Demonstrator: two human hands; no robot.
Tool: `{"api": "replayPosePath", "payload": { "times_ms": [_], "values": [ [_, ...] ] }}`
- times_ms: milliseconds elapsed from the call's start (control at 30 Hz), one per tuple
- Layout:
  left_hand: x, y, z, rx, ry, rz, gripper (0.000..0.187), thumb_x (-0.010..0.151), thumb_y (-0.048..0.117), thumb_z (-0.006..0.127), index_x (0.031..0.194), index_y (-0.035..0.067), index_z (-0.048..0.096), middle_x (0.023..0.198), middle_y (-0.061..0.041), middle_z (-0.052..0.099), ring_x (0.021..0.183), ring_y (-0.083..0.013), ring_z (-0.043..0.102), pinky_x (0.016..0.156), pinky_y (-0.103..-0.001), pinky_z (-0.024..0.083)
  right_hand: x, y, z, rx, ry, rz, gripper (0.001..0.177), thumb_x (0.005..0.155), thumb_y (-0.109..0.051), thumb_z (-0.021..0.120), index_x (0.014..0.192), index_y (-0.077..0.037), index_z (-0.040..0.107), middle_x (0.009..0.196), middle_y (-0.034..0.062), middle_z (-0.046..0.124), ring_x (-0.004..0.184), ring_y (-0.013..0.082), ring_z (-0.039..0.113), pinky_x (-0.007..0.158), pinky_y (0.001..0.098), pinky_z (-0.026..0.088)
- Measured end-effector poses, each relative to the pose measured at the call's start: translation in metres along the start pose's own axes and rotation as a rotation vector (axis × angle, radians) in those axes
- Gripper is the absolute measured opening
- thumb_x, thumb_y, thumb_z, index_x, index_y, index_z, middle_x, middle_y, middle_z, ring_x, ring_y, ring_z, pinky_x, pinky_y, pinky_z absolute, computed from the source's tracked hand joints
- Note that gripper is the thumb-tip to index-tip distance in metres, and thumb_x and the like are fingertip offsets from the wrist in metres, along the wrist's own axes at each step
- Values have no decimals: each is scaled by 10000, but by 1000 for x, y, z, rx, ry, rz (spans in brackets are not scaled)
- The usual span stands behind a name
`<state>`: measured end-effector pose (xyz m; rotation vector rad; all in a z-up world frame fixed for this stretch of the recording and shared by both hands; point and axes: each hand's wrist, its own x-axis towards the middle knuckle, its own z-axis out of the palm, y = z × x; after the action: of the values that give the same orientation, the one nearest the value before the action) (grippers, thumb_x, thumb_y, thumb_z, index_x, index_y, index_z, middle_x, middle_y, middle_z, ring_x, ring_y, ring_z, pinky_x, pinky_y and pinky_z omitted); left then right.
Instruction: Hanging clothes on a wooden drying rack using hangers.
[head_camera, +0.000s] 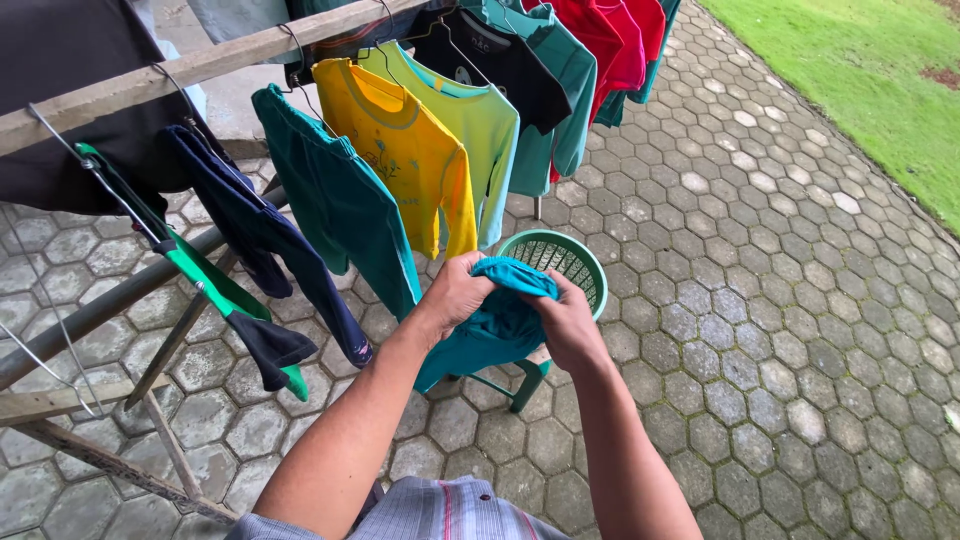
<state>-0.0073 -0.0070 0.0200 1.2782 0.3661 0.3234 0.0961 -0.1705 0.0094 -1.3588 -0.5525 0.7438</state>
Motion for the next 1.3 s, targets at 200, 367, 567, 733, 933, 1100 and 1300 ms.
{"api": "replayPosePath", "payload": {
  "times_ms": [200, 367, 567, 733, 933, 1100, 1300],
  "values": [
    [-17, 25, -21, 177, -231, -22, 195, 814, 101, 724, 1002, 54, 701, 874, -2, 695, 794, -80, 634, 726, -244, 535, -6, -20, -9, 507, -65, 108, 178, 989, -160, 626, 1095, -32, 690, 1032, 106, 754, 911, 202, 733, 844, 373, 598],
    [-18, 25, -13, 542, -127, 23, 228, 762, 152, 771, 949, 44, 699, 835, -58, 698, 793, -148, 641, 717, -307, 526, -2, 2, -21, 690, -74, 223, 225, 987, -207, 629, 1106, -27, 693, 1068, 110, 752, 963, 226, 728, 933, 422, 568],
    [-1, -3, -4, 809, 205, 169, 145, 780, 114, 732, 911, 51, 730, 854, -150, 741, 843, -243, 689, 775, -368, 531, -29, -39, -2, 650, -91, 280, 311, 917, -232, 636, 1150, -30, 672, 1101, 110, 756, 1001, 240, 730, 961, 450, 559],
    [17, -34, 3, 329, 218, 186, 218, 814, -8, 586, 967, 49, 731, 862, -109, 757, 818, -188, 709, 771, -346, 556, -35, -25, -17, 500, -162, 186, 350, 897, -198, 696, 1196, -38, 610, 1080, 87, 731, 961, 202, 722, 887, 418, 584],
    [3, -24, 24, 414, 272, 227, 131, 804, 57, 654, 908, 45, 732, 810, -117, 749, 764, -202, 706, 724, -358, 554, -44, -37, -4, 220, -101, 121, 403, 828, -81, 793, 1158, -54, 564, 992, 69, 696, 853, 157, 695, 781, 356, 593],
    [-15, -10, 48, 606, 237, 202, 172, 757, 184, 729, 874, 62, 700, 779, -154, 739, 753, -278, 739, 708, -394, 560, -40, -22, 4, -602, 161, -150, 293, 817, -72, 757, 1048, -10, 588, 893, 78, 684, 806, 148, 643, 711, 315, 554],
    [-27, -6, 57, 878, 171, 140, 221, 725, 210, 746, 907, 96, 693, 831, -185, 734, 842, -383, 722, 766, -479, 550, -21, 23, -36, -225, 281, -29, 108, 920, -45, 586, 995, -48, 664, 835, 59, 681, 741, 137, 610, 630, 303, 512]
  ]
}}
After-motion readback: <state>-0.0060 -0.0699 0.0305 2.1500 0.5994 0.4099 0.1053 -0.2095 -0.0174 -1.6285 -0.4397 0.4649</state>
